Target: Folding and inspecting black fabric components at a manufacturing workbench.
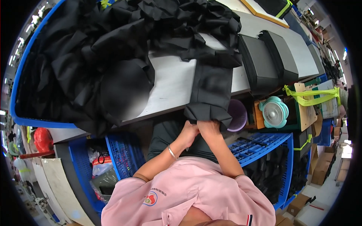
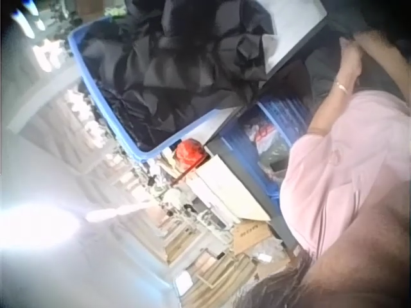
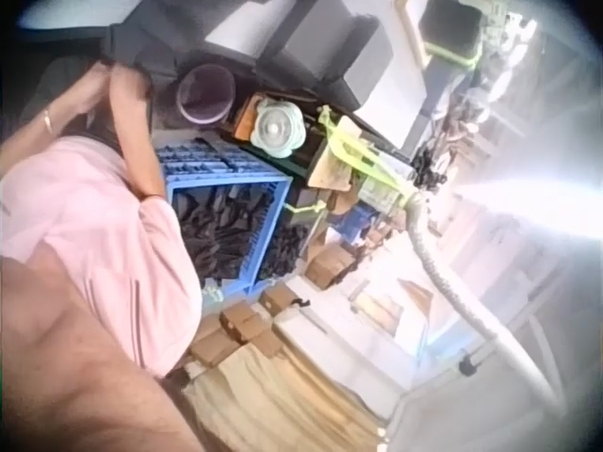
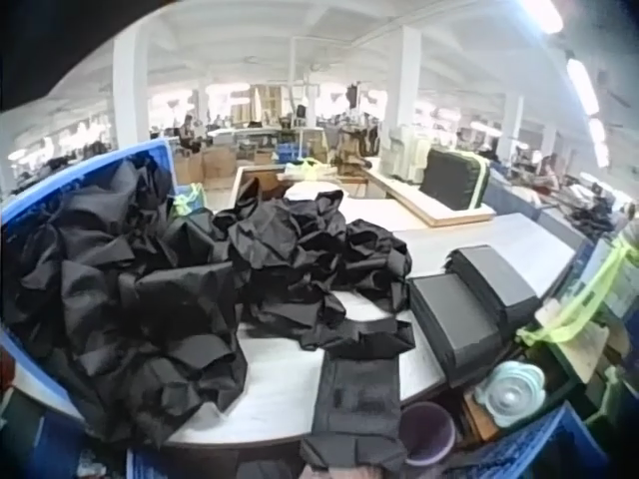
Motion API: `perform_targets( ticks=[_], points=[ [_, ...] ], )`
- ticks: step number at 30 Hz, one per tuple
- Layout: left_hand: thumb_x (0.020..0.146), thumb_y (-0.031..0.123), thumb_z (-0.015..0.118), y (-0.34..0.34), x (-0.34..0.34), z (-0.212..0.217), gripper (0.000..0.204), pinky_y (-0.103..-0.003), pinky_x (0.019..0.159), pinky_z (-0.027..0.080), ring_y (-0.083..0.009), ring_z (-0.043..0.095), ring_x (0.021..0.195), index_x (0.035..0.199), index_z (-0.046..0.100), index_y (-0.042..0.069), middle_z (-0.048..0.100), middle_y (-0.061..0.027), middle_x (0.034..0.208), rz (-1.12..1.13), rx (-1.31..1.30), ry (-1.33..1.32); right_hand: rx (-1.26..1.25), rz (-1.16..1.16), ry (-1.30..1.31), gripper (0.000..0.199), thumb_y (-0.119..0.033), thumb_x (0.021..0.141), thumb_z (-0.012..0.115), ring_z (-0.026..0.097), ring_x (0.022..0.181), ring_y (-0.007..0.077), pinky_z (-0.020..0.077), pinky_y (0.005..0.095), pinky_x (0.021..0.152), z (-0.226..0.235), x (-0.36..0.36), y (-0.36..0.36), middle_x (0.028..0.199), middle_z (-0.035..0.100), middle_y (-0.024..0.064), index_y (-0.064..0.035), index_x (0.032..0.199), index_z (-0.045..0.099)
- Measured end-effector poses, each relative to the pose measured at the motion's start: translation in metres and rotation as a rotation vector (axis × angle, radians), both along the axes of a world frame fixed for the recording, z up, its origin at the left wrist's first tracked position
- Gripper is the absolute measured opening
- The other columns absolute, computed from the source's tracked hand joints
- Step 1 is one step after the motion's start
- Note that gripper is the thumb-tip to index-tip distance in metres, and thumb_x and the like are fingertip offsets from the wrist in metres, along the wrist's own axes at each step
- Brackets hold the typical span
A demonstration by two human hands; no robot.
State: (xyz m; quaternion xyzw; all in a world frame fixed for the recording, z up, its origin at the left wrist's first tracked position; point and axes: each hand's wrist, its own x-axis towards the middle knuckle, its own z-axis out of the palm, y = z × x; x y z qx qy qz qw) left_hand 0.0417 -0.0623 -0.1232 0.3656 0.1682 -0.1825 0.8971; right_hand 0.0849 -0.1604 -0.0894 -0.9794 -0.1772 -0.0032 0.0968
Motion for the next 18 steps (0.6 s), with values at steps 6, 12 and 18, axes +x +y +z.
perform_targets(
  ticks=[6,12,18],
  points=[
    [0.086,0.001,0.066,0.031,-0.003,-0.011,0.046,-0.024,0.087,0.048,-0.0099,0.061,0.098,0.131,0.054,0.002,0.065,-0.0023,0.109,0.302,0.055,-0.139,-0.052,0.000,0.260,0.030,-0.023,0.087,0.061,0.065,0.105,0.0348,0.0479,0.0508,0.095,-0.008,0.005,0.009,0.114,0.066,0.0169,-0.0171,0.115,0.070],
    [0.085,0.001,0.074,0.046,-0.008,0.027,0.016,-0.017,0.064,0.041,-0.0022,0.048,0.073,0.096,0.063,0.004,0.054,0.0033,0.085,0.259,0.476,-0.213,0.121,0.032,-0.057,0.023,-0.029,0.094,0.058,0.066,0.092,0.0347,0.0510,0.0500,0.081,-0.013,0.005,0.001,0.104,0.067,0.0123,-0.0143,0.105,0.071],
    [0.092,0.010,0.068,0.053,-0.032,0.042,0.029,-0.021,0.080,0.044,-0.0054,0.051,0.085,0.118,0.058,0.003,0.058,0.0015,0.097,0.336,0.553,-0.310,0.205,0.038,-0.025,0.020,-0.027,0.090,0.062,0.065,0.086,0.0345,0.0521,0.0480,0.074,-0.002,-0.014,-0.002,0.096,0.066,0.0134,-0.0096,0.094,0.071]
  ],
)
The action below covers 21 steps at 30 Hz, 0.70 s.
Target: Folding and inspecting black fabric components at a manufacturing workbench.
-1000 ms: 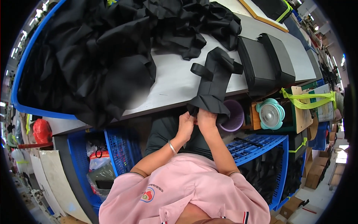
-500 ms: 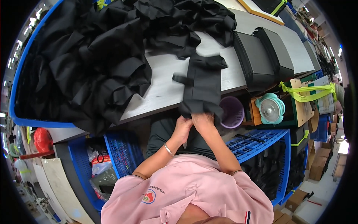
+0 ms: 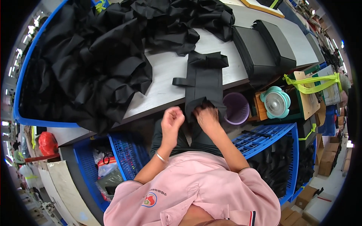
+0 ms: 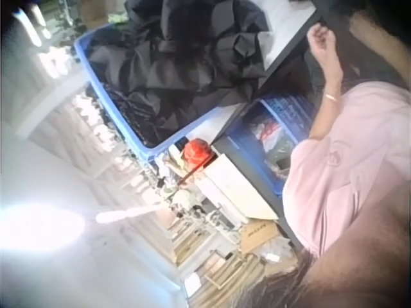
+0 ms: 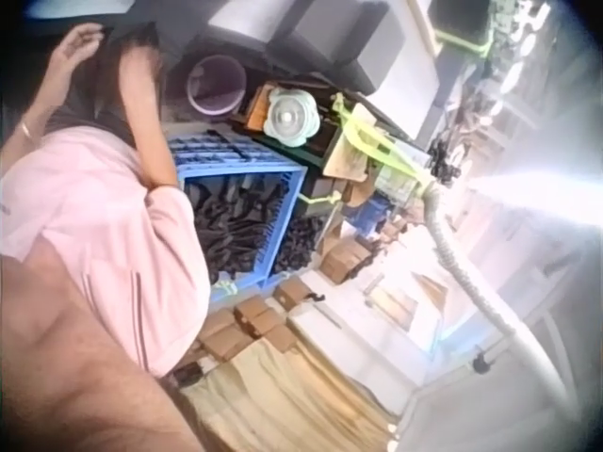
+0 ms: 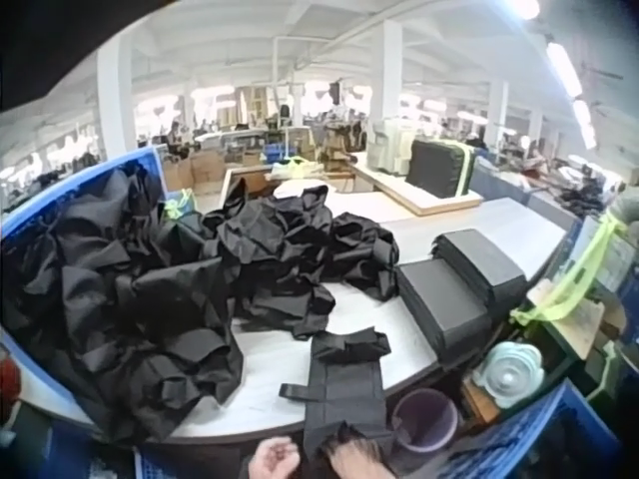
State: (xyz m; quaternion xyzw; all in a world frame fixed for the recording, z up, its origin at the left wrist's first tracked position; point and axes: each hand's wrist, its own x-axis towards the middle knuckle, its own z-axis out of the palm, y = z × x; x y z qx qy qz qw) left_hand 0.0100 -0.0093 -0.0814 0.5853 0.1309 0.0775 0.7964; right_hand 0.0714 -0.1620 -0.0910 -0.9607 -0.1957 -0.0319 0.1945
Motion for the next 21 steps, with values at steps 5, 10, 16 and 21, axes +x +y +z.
perform_targets(
  ticks=[5,10,16,21],
  points=[
    [0.091,0.014,0.071,0.015,0.028,-0.005,0.041,-0.029,0.095,0.048,-0.0151,0.060,0.106,0.128,0.057,0.001,0.063,-0.0071,0.119,-0.276,-0.340,0.172,0.116,0.372,0.074,0.016,-0.020,0.091,0.064,0.069,0.073,0.0323,0.0570,0.0433,0.064,0.013,-0.064,-0.003,0.099,0.069,0.0137,-0.0053,0.090,0.070],
    [0.085,0.011,0.078,0.004,0.025,-0.010,0.047,-0.032,0.095,0.050,-0.0168,0.061,0.108,0.127,0.059,0.003,0.063,-0.0071,0.121,-0.211,-0.296,0.228,0.797,-0.038,0.141,0.010,-0.002,0.088,0.066,0.070,0.076,0.0179,0.0555,0.0290,0.065,0.088,-0.079,-0.046,0.095,0.070,0.0114,0.0018,0.096,0.069],
    [0.094,0.034,0.069,-0.013,-0.002,0.001,0.054,-0.034,0.100,0.048,-0.0194,0.057,0.117,0.135,0.053,0.004,0.058,-0.0078,0.130,-0.307,-0.154,0.331,0.879,-0.265,0.372,0.037,-0.027,0.096,0.064,0.042,0.062,0.0071,0.0361,0.0273,0.056,0.059,-0.040,-0.094,0.063,0.045,-0.0042,-0.0023,0.071,0.053],
    [0.100,0.056,0.047,-0.009,0.000,-0.009,0.070,-0.039,0.113,0.037,-0.0247,0.049,0.132,0.145,0.044,0.003,0.049,-0.0100,0.147,-0.408,-0.512,0.307,1.502,-0.278,0.757,0.012,-0.011,0.086,0.073,0.047,0.069,0.0022,0.0376,0.0217,0.061,0.061,-0.053,-0.085,0.073,0.054,-0.0083,-0.0056,0.078,0.066]
  ],
)
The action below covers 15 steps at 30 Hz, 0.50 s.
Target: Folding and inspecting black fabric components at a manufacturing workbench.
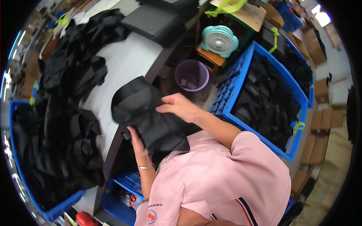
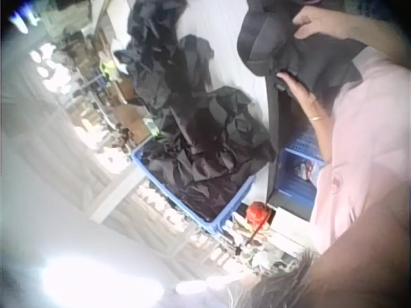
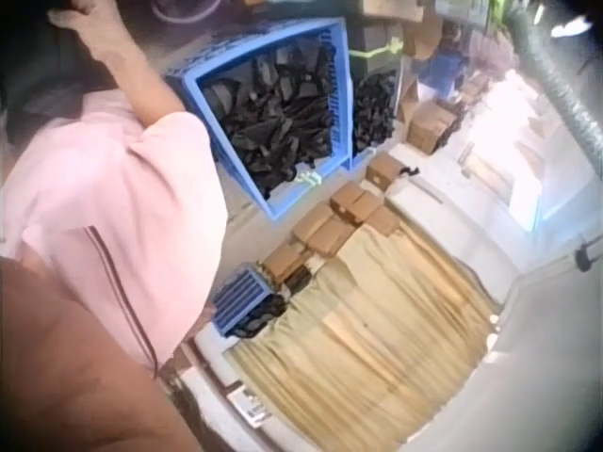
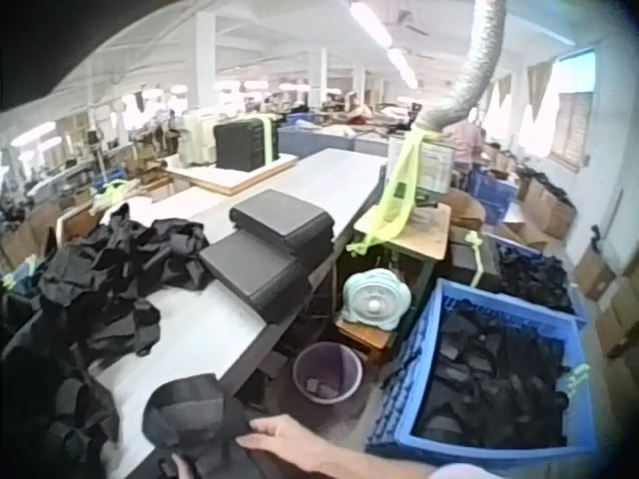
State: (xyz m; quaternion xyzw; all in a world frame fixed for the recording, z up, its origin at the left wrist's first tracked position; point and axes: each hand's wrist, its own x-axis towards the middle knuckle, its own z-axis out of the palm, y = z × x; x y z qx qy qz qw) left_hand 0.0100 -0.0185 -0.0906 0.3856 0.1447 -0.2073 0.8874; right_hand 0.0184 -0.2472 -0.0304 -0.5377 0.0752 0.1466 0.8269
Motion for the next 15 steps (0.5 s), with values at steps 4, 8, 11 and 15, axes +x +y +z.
perform_targets(
  ticks=[4,8,11,15],
  points=[
    [0.101,0.039,0.056,0.004,0.006,-0.016,0.056,-0.042,0.112,0.039,-0.0260,0.050,0.131,0.142,0.048,0.003,0.054,-0.0103,0.142,-0.041,-0.039,-0.064,0.236,-0.042,0.037,0.011,-0.010,0.084,0.076,0.055,0.073,0.0057,0.0447,0.0226,0.065,-0.014,-0.011,0.009,0.078,0.062,-0.0025,-0.0043,0.083,0.067],
    [0.101,0.040,0.054,-0.008,0.008,0.005,0.057,-0.045,0.115,0.036,-0.0288,0.048,0.134,0.143,0.046,0.002,0.050,-0.0131,0.146,-0.170,-0.251,0.030,-0.008,-0.266,-0.068,0.017,-0.014,0.086,0.075,0.055,0.077,0.0076,0.0461,0.0243,0.069,-0.025,-0.017,-0.009,0.084,0.063,0.0009,-0.0023,0.088,0.063],
    [0.104,0.038,0.048,-0.025,-0.005,0.009,0.052,-0.045,0.115,0.035,-0.0289,0.048,0.134,0.143,0.048,0.003,0.052,-0.0122,0.145,-0.266,-0.534,-0.043,0.133,-0.245,-0.093,0.017,-0.013,0.090,0.071,0.057,0.082,0.0075,0.0479,0.0245,0.074,-0.036,-0.033,-0.009,0.089,0.062,0.0005,-0.0021,0.099,0.063],
    [0.104,0.035,0.050,-0.048,-0.002,-0.009,0.046,-0.042,0.114,0.037,-0.0270,0.053,0.128,0.138,0.053,0.004,0.056,-0.0103,0.141,-0.300,-0.403,0.090,0.127,-0.364,-0.109,0.021,-0.008,0.089,0.069,0.057,0.086,0.0085,0.0477,0.0241,0.080,-0.050,-0.054,-0.032,0.093,0.062,0.0000,-0.0010,0.107,0.061]
  ],
)
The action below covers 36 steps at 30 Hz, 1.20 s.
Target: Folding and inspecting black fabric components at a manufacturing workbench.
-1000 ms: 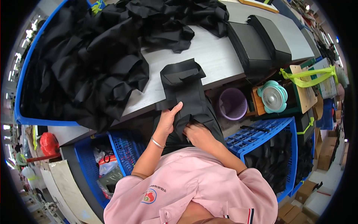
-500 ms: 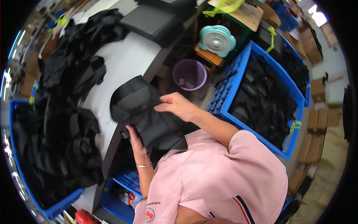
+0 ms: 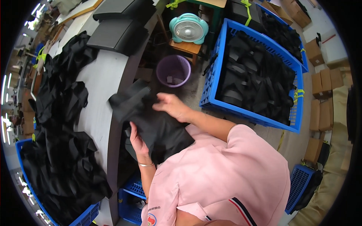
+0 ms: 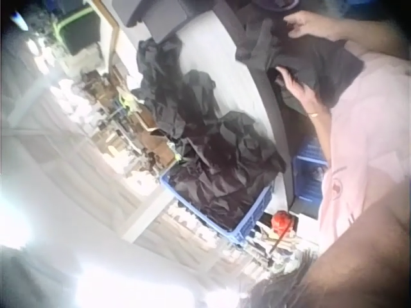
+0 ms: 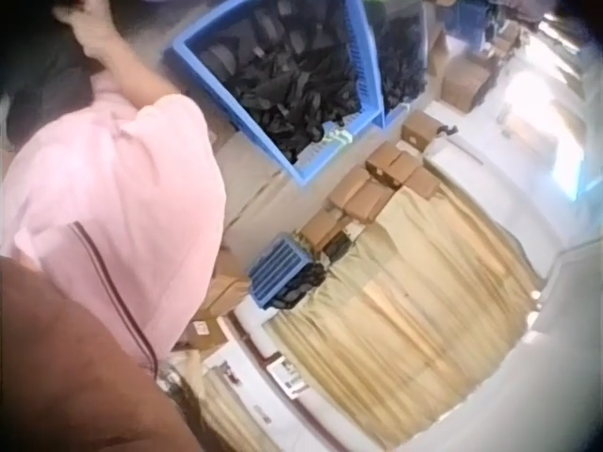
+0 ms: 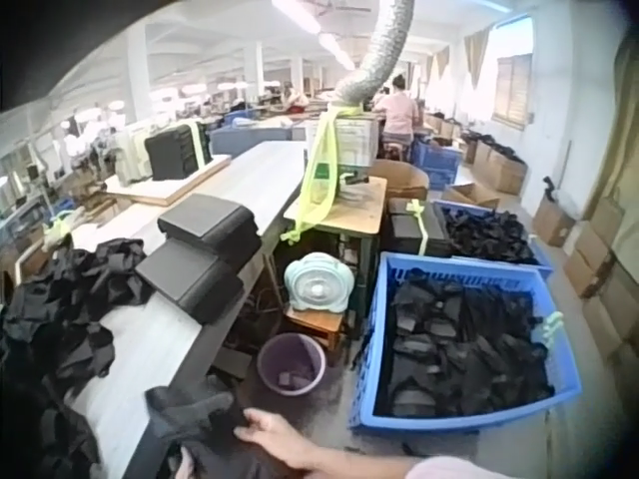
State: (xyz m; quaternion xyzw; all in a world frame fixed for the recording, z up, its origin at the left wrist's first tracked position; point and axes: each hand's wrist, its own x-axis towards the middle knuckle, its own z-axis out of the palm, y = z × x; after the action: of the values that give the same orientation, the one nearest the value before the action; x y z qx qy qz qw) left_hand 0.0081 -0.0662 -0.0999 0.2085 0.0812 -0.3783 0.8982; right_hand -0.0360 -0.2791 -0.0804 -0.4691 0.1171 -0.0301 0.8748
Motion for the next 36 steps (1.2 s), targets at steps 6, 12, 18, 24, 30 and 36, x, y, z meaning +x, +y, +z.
perform_targets(
  ticks=[6,12,18,24,30,36],
  points=[
    [0.100,0.029,0.059,-0.050,-0.012,0.020,0.056,-0.036,0.087,0.058,-0.0277,0.063,0.116,0.147,0.041,0.003,0.053,-0.0169,0.140,-0.179,0.542,-0.371,-0.366,-0.648,0.239,0.031,-0.010,0.088,0.067,0.056,0.091,0.0111,0.0476,0.0282,0.083,-0.072,-0.063,-0.137,0.099,0.062,0.0019,0.0009,0.116,0.061],
    [0.100,0.026,0.059,-0.021,-0.018,-0.005,0.050,-0.034,0.087,0.058,-0.0244,0.064,0.114,0.142,0.048,0.002,0.058,-0.0159,0.136,-0.164,0.683,-0.306,-0.779,-1.142,0.396,0.056,-0.015,0.088,0.070,0.055,0.120,0.0230,0.0399,0.0345,0.107,-0.020,-0.169,-0.308,0.131,0.060,0.0155,0.0050,0.136,0.052],
    [0.097,0.029,0.064,-0.018,-0.022,-0.031,0.050,-0.033,0.087,0.057,-0.0205,0.066,0.106,0.137,0.052,0.001,0.062,-0.0135,0.130,-0.244,0.654,-0.205,-1.522,-1.230,0.533,0.058,-0.025,0.091,0.068,0.061,0.114,0.0302,0.0436,0.0363,0.103,0.044,-0.330,-0.535,0.128,0.063,0.0195,0.0041,0.138,0.050],
    [0.101,0.028,0.058,-0.008,-0.018,-0.032,0.041,-0.028,0.085,0.055,-0.0151,0.065,0.101,0.134,0.056,0.004,0.066,-0.0093,0.123,-0.150,0.652,-0.190,-1.937,-0.979,0.586,0.032,-0.020,0.093,0.057,0.066,0.098,0.0385,0.0517,0.0459,0.085,-0.005,-0.190,-0.509,0.108,0.070,0.0188,-0.0012,0.117,0.064],
    [0.101,0.026,0.058,0.012,-0.016,-0.044,0.037,-0.029,0.086,0.054,-0.0158,0.065,0.101,0.131,0.059,0.004,0.066,-0.0094,0.120,-0.121,0.709,-0.170,-1.560,-0.077,-0.239,0.019,-0.010,0.091,0.060,0.067,0.097,0.0299,0.0514,0.0384,0.085,-0.033,0.083,-0.146,0.104,0.069,0.0145,-0.0041,0.106,0.070],
    [0.100,0.029,0.059,0.026,-0.021,-0.047,0.039,-0.027,0.088,0.052,-0.0135,0.062,0.104,0.132,0.059,0.006,0.065,-0.0071,0.124,-0.136,0.683,-0.180,-1.506,0.129,-0.799,0.030,-0.007,0.085,0.067,0.055,0.117,0.0344,0.0447,0.0431,0.097,-0.001,0.237,0.063,0.123,0.060,0.0150,-0.0038,0.115,0.063]
  ],
)
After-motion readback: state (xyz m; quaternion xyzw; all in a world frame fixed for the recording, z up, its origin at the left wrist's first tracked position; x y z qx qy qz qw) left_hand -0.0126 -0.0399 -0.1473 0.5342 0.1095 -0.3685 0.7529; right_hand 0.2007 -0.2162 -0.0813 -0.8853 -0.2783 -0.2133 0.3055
